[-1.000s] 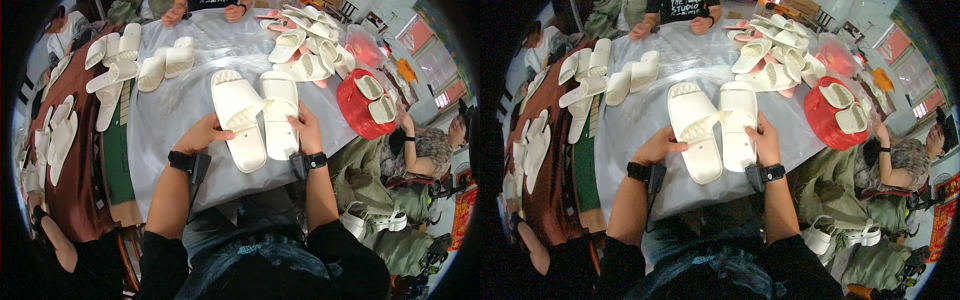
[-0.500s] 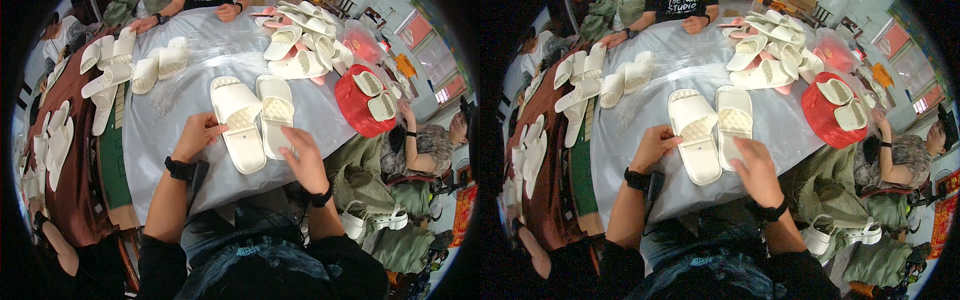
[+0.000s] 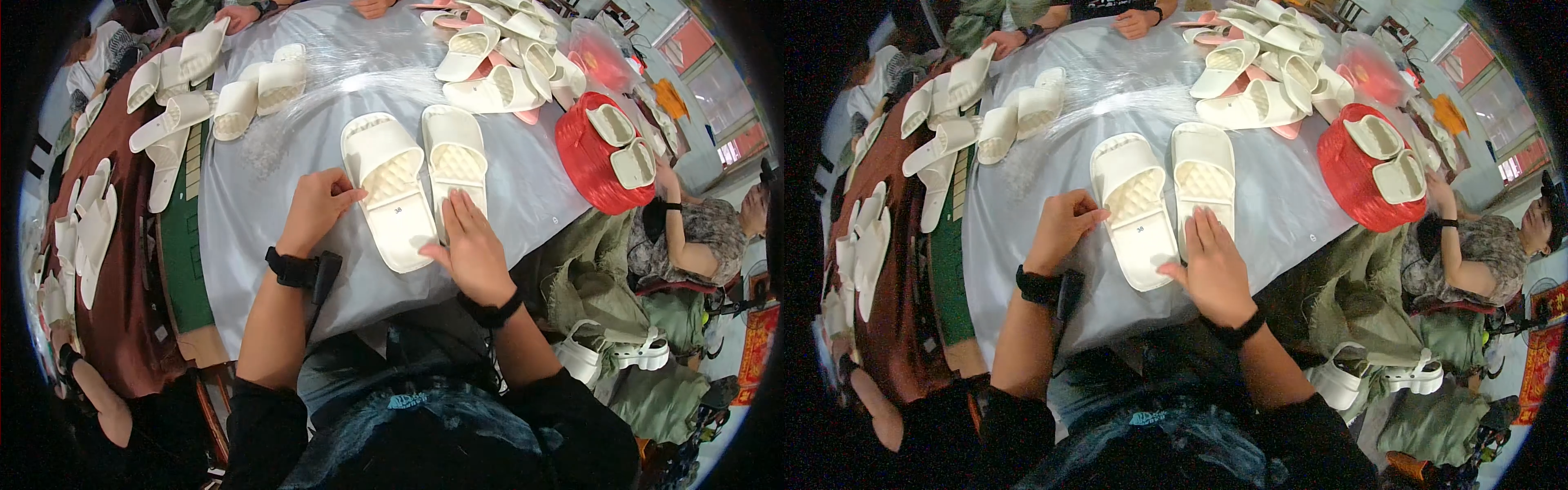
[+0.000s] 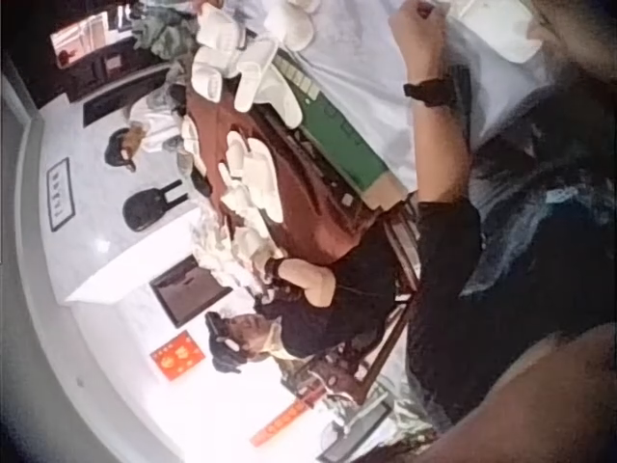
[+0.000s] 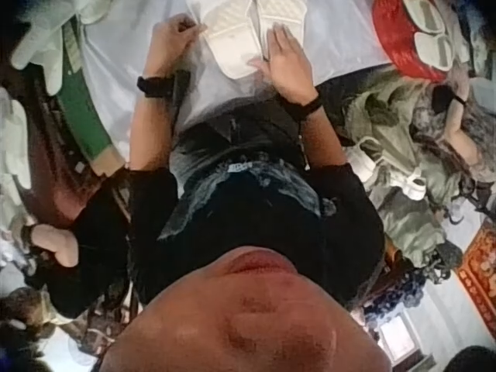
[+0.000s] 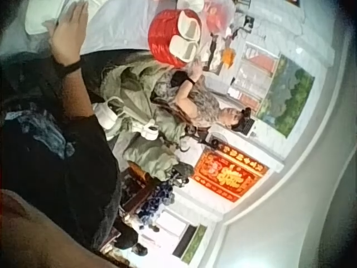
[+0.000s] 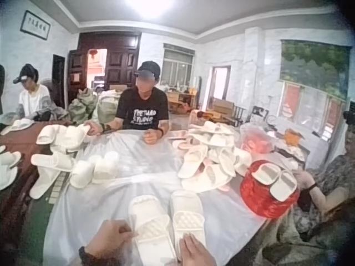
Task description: Inspecting and trimming loose threads from white slippers during footwear production.
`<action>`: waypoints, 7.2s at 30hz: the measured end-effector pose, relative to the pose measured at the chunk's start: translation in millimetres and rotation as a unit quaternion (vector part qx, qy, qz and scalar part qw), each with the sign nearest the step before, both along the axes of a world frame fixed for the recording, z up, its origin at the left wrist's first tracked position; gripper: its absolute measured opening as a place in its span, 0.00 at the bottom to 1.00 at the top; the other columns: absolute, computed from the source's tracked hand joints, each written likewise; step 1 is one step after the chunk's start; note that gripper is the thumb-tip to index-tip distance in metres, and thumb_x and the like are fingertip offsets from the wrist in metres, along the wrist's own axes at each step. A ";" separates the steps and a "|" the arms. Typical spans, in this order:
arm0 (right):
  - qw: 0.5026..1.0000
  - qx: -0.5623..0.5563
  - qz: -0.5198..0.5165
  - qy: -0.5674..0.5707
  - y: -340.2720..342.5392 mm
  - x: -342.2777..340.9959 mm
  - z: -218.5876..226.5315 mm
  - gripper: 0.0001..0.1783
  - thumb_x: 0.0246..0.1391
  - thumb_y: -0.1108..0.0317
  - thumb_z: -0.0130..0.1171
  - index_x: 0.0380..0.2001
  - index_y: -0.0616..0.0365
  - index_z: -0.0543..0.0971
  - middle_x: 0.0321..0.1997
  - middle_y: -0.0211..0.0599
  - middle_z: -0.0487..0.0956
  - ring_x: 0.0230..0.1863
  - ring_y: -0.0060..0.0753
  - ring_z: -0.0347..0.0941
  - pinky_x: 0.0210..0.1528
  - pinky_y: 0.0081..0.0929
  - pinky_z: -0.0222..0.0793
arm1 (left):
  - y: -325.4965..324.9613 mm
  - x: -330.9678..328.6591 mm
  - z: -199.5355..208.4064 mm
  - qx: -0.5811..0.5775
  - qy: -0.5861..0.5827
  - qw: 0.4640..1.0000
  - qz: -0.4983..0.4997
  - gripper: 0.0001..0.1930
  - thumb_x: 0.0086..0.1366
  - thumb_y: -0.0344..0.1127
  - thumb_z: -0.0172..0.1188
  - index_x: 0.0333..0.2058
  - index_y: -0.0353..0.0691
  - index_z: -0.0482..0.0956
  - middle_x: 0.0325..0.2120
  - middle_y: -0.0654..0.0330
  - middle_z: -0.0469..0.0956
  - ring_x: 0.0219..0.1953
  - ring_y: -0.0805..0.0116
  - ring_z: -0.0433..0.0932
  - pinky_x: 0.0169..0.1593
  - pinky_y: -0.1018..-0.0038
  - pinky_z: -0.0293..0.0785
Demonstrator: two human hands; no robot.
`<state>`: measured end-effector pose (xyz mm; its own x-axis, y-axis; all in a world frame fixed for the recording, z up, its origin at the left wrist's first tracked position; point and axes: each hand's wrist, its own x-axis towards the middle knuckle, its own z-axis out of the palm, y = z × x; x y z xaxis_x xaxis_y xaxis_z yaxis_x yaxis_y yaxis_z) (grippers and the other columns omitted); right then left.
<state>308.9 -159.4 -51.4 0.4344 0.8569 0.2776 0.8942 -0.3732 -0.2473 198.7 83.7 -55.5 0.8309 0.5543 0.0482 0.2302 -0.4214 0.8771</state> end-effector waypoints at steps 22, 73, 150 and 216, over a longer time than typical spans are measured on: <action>0.997 0.021 0.067 0.035 29.4 15.9 17.1 0.34 0.49 0.45 0.62 0.58 0.48 0.73 0.62 0.68 0.62 0.64 0.69 0.58 0.63 0.49 0.60 | 1.9 -6.0 -6.6 0.033 0.012 0.999 -0.015 0.11 0.56 0.32 0.68 0.25 0.29 0.77 0.15 0.62 0.73 0.20 0.78 0.67 0.25 0.76 0.64; 0.935 0.184 -0.233 -0.195 -152.1 159.4 173.9 0.26 0.51 0.49 0.63 0.40 0.62 0.75 0.33 0.47 0.76 0.38 0.52 0.72 0.45 0.44 0.64 | 13.6 7.2 -27.0 -0.094 -0.081 0.992 -0.015 0.07 0.68 0.30 0.56 0.32 0.32 0.75 0.22 0.67 0.73 0.24 0.79 0.71 0.31 0.81 0.68; 0.919 0.077 -0.357 -0.147 -192.2 252.5 136.5 0.17 0.53 0.61 0.60 0.43 0.58 0.81 0.39 0.52 0.81 0.40 0.55 0.77 0.44 0.43 0.72 | 5.6 8.5 -18.4 -0.058 -0.075 0.995 -0.007 0.05 0.64 0.27 0.56 0.33 0.30 0.77 0.23 0.62 0.78 0.26 0.77 0.75 0.33 0.79 0.71; 0.920 -0.043 -0.289 -0.263 -132.1 226.5 42.3 0.26 0.55 0.59 0.57 0.52 0.66 0.72 0.54 0.54 0.73 0.57 0.52 0.66 0.61 0.42 0.61 | 20.5 -2.5 -44.5 -0.071 -0.055 0.996 -0.011 0.05 0.63 0.29 0.57 0.34 0.33 0.78 0.27 0.62 0.77 0.32 0.74 0.74 0.38 0.75 0.72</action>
<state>535.4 -291.4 -9.0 0.6491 0.5539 0.5214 0.5285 -0.8213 0.2146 196.2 104.2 -99.9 0.8368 0.5440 0.0618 0.1218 -0.2950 0.9477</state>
